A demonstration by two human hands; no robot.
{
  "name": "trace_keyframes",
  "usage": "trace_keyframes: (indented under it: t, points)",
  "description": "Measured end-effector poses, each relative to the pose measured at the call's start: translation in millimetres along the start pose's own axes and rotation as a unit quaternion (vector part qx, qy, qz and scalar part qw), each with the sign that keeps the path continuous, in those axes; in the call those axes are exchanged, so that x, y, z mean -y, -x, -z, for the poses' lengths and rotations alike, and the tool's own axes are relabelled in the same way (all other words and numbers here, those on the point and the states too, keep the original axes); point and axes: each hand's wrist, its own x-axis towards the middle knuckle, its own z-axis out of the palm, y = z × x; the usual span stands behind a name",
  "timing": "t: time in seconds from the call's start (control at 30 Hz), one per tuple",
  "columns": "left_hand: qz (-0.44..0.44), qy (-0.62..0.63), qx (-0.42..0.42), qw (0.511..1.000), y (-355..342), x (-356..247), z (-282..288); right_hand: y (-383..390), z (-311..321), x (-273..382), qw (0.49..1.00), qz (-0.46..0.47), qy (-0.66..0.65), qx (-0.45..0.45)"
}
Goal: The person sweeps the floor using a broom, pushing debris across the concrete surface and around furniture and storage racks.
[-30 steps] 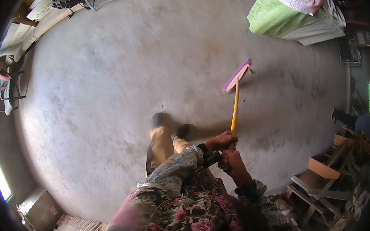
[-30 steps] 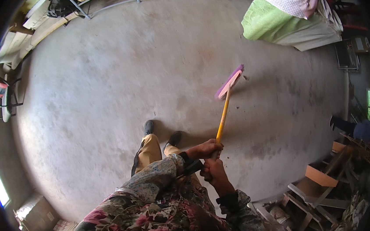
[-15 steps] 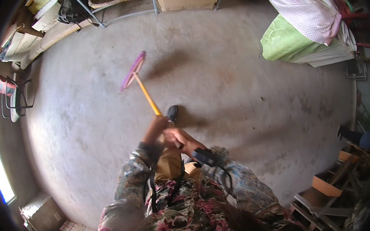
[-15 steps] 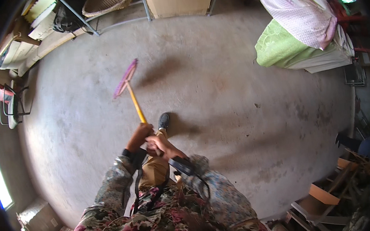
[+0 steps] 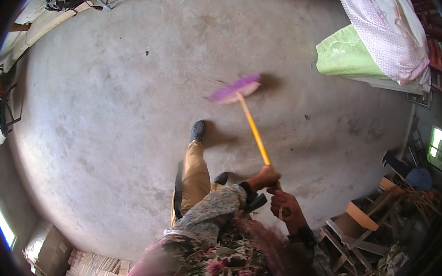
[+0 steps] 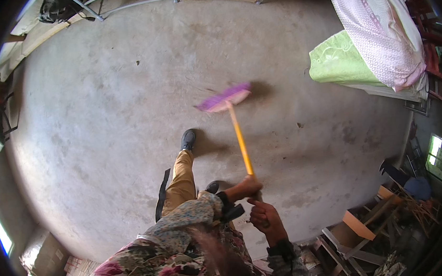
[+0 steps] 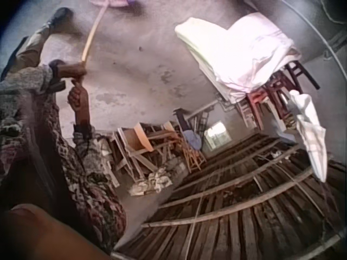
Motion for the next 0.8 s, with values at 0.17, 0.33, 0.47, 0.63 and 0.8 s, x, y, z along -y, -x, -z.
trace_keyframes:
  t: [0.17,0.33,0.47,0.63,0.8]
  points:
    - [0.121,0.782,0.025,0.611,-5,-24,73,16,-48,-7,0.974,0.147,0.160,-0.058]
    - [0.178,0.704,-0.099,0.680,37,8,114,-2,-79,-18,0.968,0.113,0.223,-0.029]
    - [0.273,0.525,-0.231,0.772,78,86,149,-56,-114,4,0.954,0.020,0.246,0.172]
    - [0.268,0.533,-0.409,0.691,145,197,203,-185,-225,18,0.914,-0.083,0.292,0.269]
    - [0.183,0.184,-0.346,0.902,187,256,213,-247,-263,7,0.918,-0.154,0.199,0.305]
